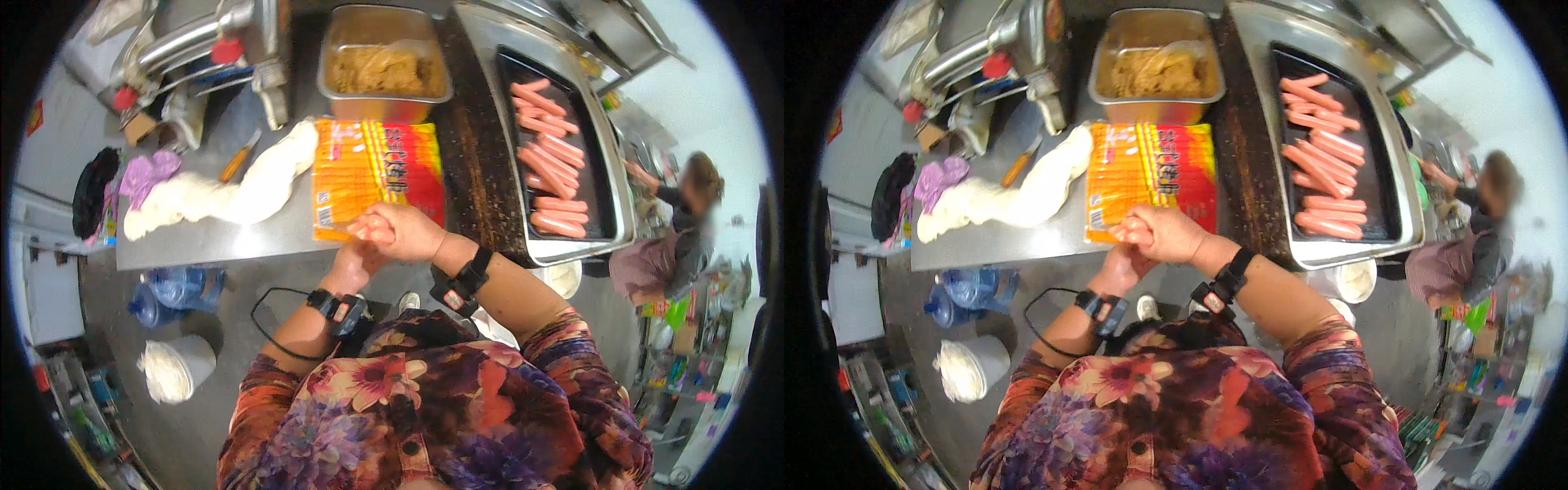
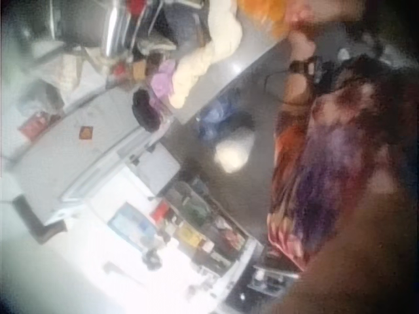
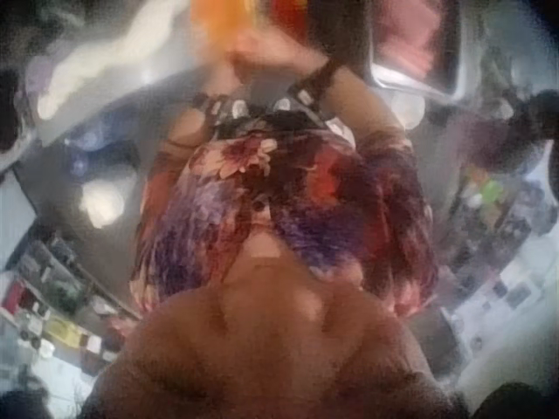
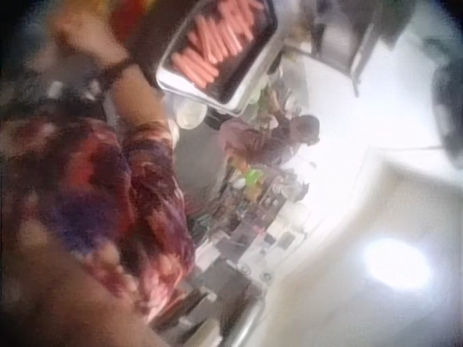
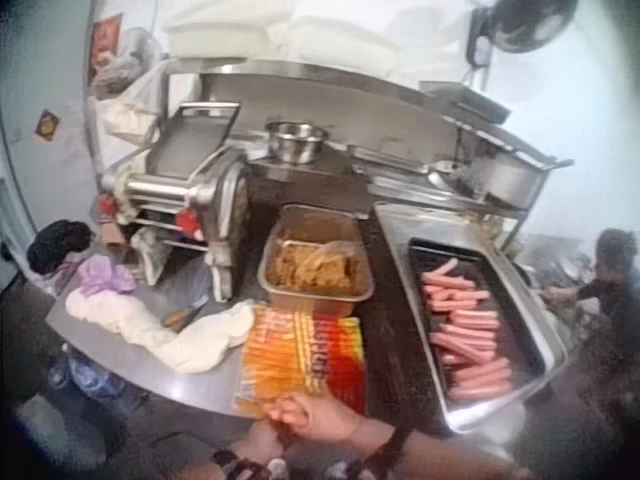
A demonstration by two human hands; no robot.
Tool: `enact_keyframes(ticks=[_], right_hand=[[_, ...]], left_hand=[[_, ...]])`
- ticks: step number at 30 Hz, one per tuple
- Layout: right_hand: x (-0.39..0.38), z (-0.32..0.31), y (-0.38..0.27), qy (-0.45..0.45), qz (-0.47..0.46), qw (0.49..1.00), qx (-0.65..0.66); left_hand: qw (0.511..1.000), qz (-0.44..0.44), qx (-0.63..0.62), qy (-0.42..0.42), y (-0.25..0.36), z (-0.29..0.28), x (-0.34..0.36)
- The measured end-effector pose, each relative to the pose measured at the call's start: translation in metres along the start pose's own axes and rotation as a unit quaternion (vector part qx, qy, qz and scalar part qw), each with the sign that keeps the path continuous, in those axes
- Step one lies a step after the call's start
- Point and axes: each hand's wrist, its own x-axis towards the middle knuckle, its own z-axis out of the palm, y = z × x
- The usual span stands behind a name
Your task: The person unpacks sausages from a package and arranges them in rows on a metal tray. They then pour oil over the sausages and place the tray into an oven. The person also handles a separate tray with yellow batter and places it into the oven.
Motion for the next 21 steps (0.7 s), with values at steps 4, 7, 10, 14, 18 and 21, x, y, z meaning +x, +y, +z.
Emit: enact_keyframes(ticks=[4,7,10,14,18,21], right_hand=[[-0.038,-0.043,-0.046,0.068,-0.074,0.994,0.052],[-0.072,-0.087,-0.074,0.094,-0.086,0.991,0.027],[-0.117,-0.14,-0.09,0.144,-0.102,0.984,-0.012],[-0.153,-0.215,-0.082,0.238,-0.064,0.948,-0.202],[-0.163,-0.285,-0.056,0.276,0.01,0.917,-0.287],[-0.151,-0.324,-0.028,0.29,-0.009,0.907,-0.304]], left_hand=[[0.994,-0.069,-0.008,0.089,0.005,0.0,0.004],[0.986,-0.119,-0.044,0.11,0.01,-0.007,0.01],[0.982,-0.126,-0.051,0.129,0.01,-0.012,0.009],[0.982,-0.111,-0.006,0.153,0.007,-0.012,0.005],[0.983,-0.097,-0.024,0.154,0.009,-0.006,0.003],[0.975,-0.081,-0.02,0.204,0.005,-0.001,0.001]])
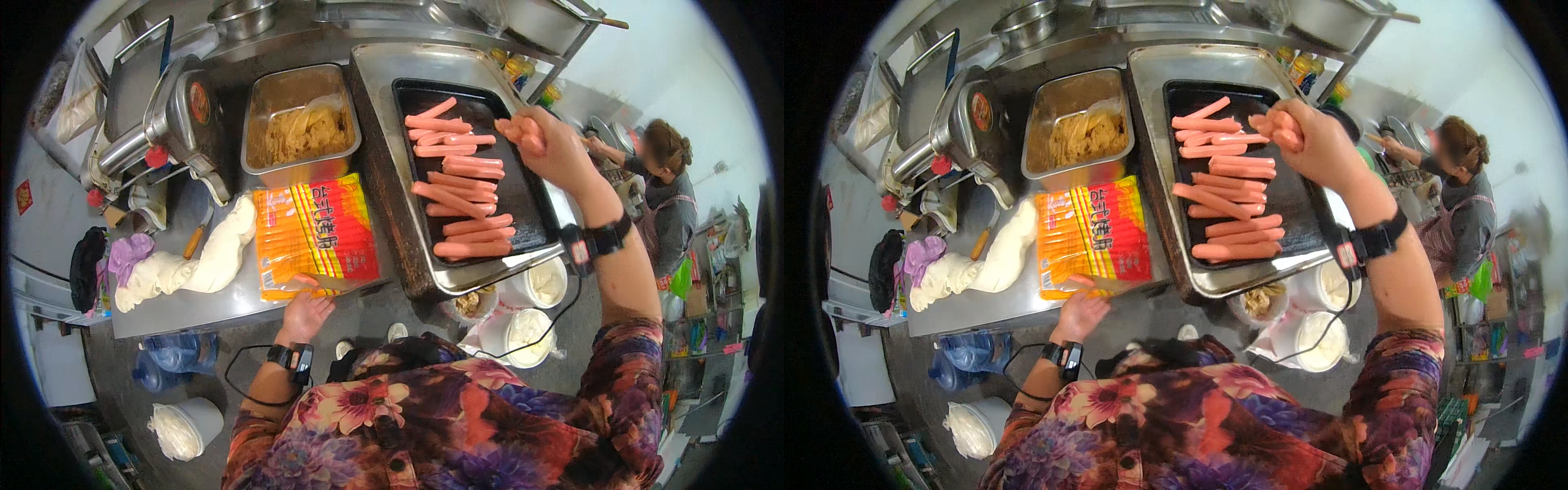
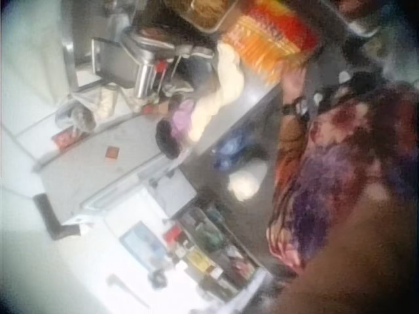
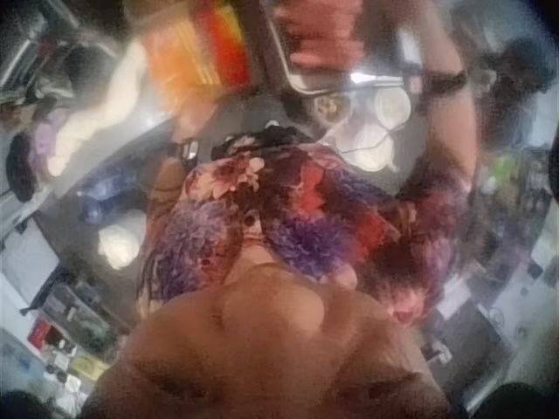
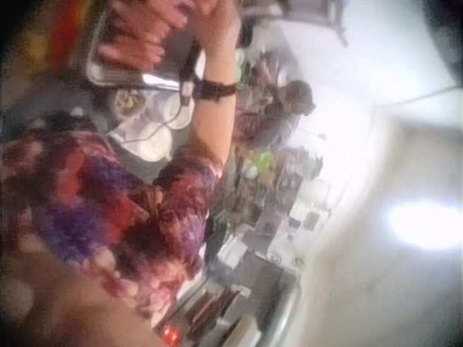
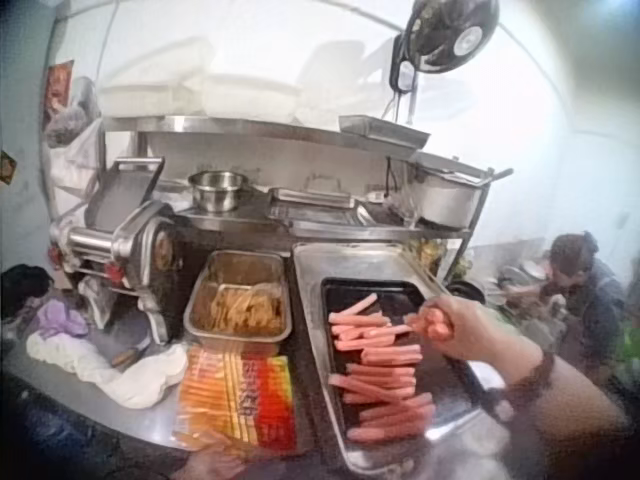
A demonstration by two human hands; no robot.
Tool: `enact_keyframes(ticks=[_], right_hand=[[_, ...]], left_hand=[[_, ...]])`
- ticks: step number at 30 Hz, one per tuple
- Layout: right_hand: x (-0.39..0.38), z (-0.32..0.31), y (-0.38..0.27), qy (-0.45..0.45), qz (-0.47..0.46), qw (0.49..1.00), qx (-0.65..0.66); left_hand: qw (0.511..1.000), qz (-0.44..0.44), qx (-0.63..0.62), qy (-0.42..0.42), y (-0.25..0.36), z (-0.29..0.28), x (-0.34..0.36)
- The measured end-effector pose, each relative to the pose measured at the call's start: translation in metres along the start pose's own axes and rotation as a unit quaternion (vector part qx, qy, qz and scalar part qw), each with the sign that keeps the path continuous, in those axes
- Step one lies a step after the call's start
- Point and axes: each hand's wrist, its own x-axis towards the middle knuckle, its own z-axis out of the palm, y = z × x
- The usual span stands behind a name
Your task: The person unpacks sausages from a package and arranges them in rows on a metal tray. They then pour oil over the sausages and place the tray into an oven. The person also handles a separate tray with yellow batter and places it into the oven.
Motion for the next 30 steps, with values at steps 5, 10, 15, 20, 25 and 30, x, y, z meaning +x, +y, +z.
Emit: enact_keyframes(ticks=[5,10,15,20,25,30], right_hand=[[0.057,0.028,0.052,-0.025,-0.066,0.997,-0.033],[0.113,0.077,0.078,-0.047,-0.128,0.99,-0.043],[0.143,0.121,0.095,-0.102,-0.173,0.977,-0.076],[0.145,0.117,0.1,-0.158,-0.092,0.98,0.078],[0.116,0.074,0.083,-0.11,-0.03,0.993,0.001],[0.069,0.056,0.01,-0.088,-0.059,0.993,0.052]], left_hand=[[0.998,0.051,-0.023,0.009,-0.013,0.007,-0.002],[0.994,0.098,-0.047,0.022,-0.025,0.015,-0.01],[0.987,0.122,-0.096,0.026,-0.035,0.016,-0.016],[0.989,0.124,-0.083,0.005,-0.035,0.008,-0.012],[0.989,0.128,-0.068,0.021,-0.03,0.014,-0.014],[0.993,0.109,-0.043,0.0,-0.021,0.015,-0.015]])
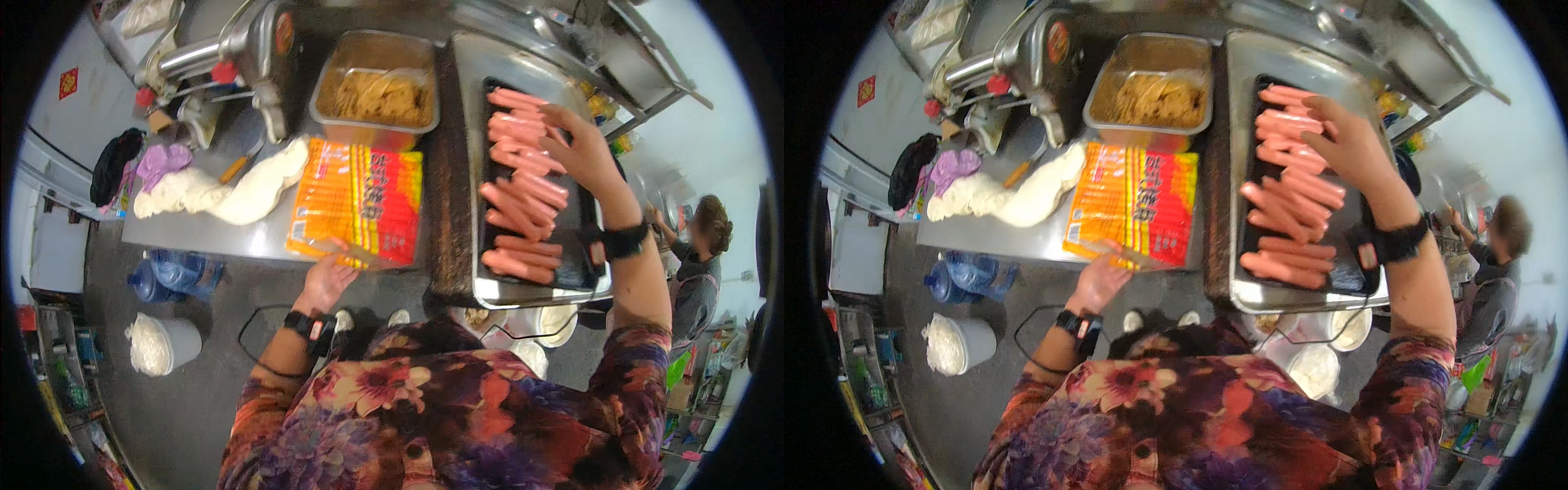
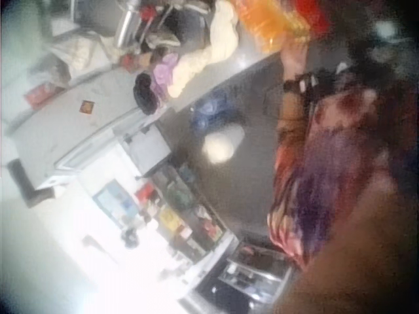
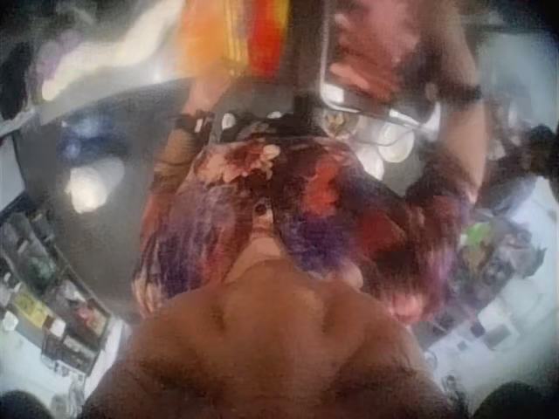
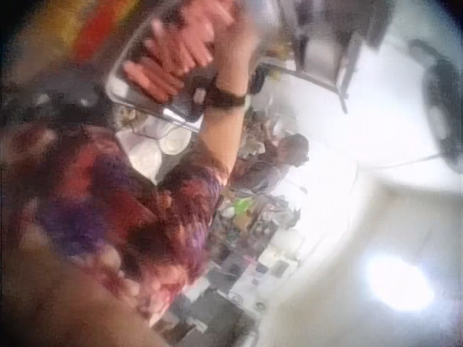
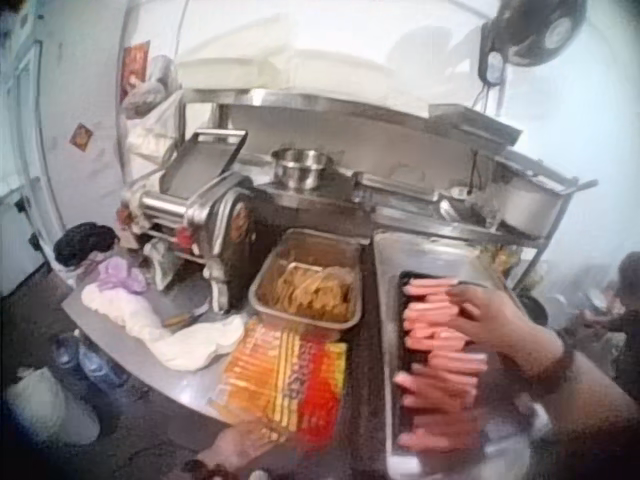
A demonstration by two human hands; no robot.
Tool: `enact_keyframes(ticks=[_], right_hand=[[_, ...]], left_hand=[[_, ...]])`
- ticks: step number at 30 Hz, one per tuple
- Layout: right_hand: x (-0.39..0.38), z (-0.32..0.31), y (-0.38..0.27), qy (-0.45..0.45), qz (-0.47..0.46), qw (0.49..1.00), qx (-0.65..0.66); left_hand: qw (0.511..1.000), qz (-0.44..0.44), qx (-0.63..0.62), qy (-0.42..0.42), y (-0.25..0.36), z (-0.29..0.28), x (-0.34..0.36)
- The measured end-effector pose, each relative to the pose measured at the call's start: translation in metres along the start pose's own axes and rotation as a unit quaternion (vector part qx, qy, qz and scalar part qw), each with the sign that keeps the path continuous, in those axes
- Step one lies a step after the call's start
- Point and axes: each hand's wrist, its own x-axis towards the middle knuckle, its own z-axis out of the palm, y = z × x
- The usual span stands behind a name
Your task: The person unpacks sausages from a package and arranges them in rows on a metal tray. They then pour oil over the sausages and place the tray into an oven. The person also handles a separate tray with yellow batter and places it into the oven.
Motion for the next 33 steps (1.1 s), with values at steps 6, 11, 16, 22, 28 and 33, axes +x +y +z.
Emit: enact_keyframes(ticks=[6,11,16,22,28,33], right_hand=[[-0.057,0.037,-0.134,-0.137,-0.07,0.983,0.103],[-0.081,0.133,-0.181,-0.289,-0.113,0.927,0.212],[-0.079,0.267,-0.177,-0.348,-0.036,0.929,0.121],[-0.049,0.354,-0.17,-0.321,0.032,0.947,-0.006],[-0.025,0.398,-0.156,-0.412,0.031,0.908,-0.066],[-0.019,0.418,-0.142,-0.43,0.012,0.896,-0.108]], left_hand=[[0.996,0.001,0.037,-0.083,0.02,-0.008,0.01],[0.994,-0.013,0.099,0.05,0.02,-0.012,0.011],[0.994,-0.029,0.101,0.024,0.023,-0.019,0.003],[0.987,-0.045,0.154,-0.014,0.028,-0.024,-0.016],[0.988,-0.042,0.143,-0.031,0.039,-0.045,-0.034],[0.99,-0.048,0.126,-0.029,0.048,-0.063,-0.045]])
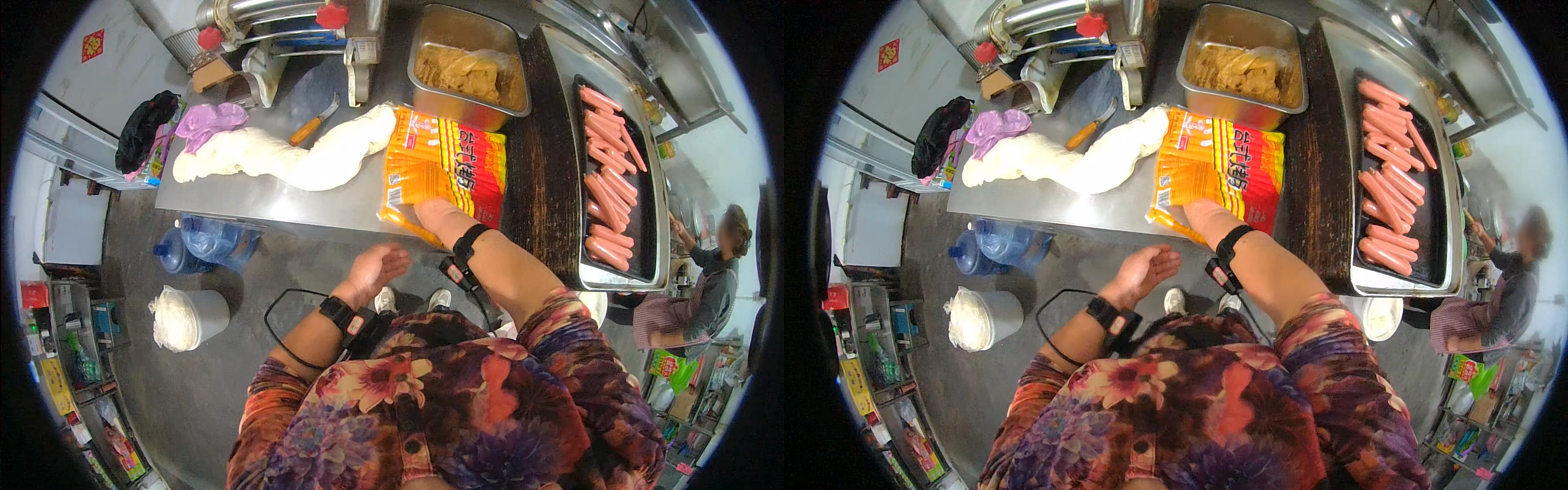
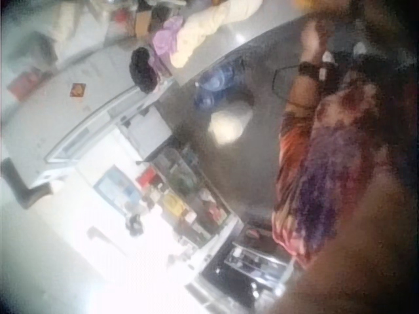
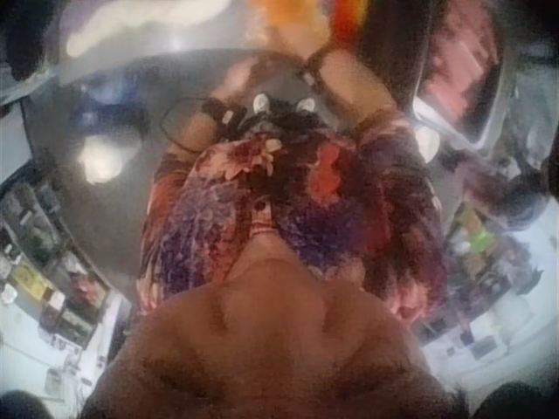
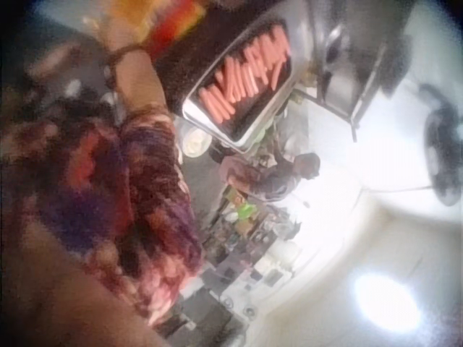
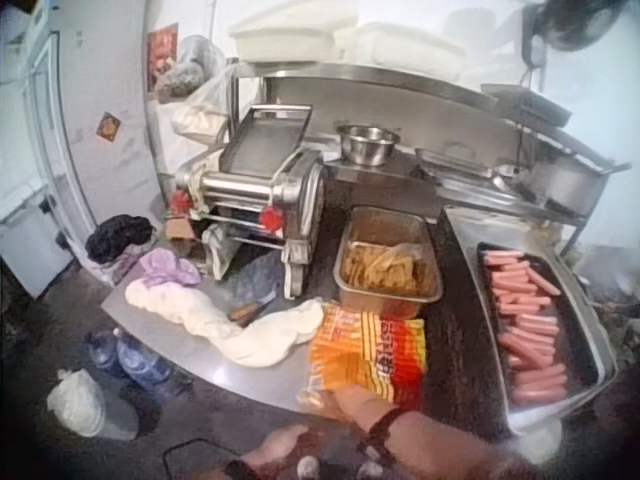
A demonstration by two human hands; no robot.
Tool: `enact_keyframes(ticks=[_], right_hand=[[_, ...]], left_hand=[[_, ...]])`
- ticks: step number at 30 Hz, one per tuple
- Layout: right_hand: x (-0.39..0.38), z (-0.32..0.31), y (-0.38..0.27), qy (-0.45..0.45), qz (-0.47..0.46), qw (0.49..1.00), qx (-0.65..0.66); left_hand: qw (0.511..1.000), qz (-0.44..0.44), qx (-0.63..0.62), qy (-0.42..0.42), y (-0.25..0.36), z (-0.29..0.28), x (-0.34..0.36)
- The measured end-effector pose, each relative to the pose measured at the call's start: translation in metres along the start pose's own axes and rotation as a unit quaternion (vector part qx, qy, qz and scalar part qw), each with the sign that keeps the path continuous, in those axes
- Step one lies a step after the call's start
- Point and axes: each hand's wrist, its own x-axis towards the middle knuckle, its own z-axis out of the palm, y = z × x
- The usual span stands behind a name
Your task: The person unpacks sausages from a package and arranges them in rows on a metal tray. They then pour oil over the sausages and place the tray into an oven. The person also handles a separate tray with yellow batter and places it into the oven.
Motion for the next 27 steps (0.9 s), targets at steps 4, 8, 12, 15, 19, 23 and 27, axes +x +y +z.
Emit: enact_keyframes(ticks=[4,8,12,15,19,23,27], right_hand=[[-0.012,0.001,0.007,-0.04,0.013,0.999,0.004],[-0.017,-0.01,0.007,-0.028,0.005,0.999,0.014],[-0.025,-0.03,-0.007,0.041,-0.054,0.994,0.09],[-0.056,-0.047,-0.023,-0.003,-0.036,0.974,0.226],[-0.131,-0.074,-0.026,0.097,-0.161,0.943,0.276],[-0.228,-0.109,0.012,0.058,-0.05,0.925,0.371],[-0.312,-0.144,0.06,0.239,0.068,0.83,0.5]], left_hand=[[1.0,0.001,-0.019,0.01,0.003,-0.001,-0.003],[0.999,-0.005,-0.031,0.026,0.003,-0.003,-0.003],[0.999,0.011,-0.036,0.002,0.0,-0.013,0.003],[0.997,0.021,-0.065,-0.033,0.0,-0.024,0.006],[0.993,0.016,-0.095,-0.07,0.012,-0.025,0.007],[0.995,-0.009,-0.094,-0.032,0.028,-0.019,-0.004],[0.997,-0.001,-0.079,0.007,0.042,-0.013,-0.012]])
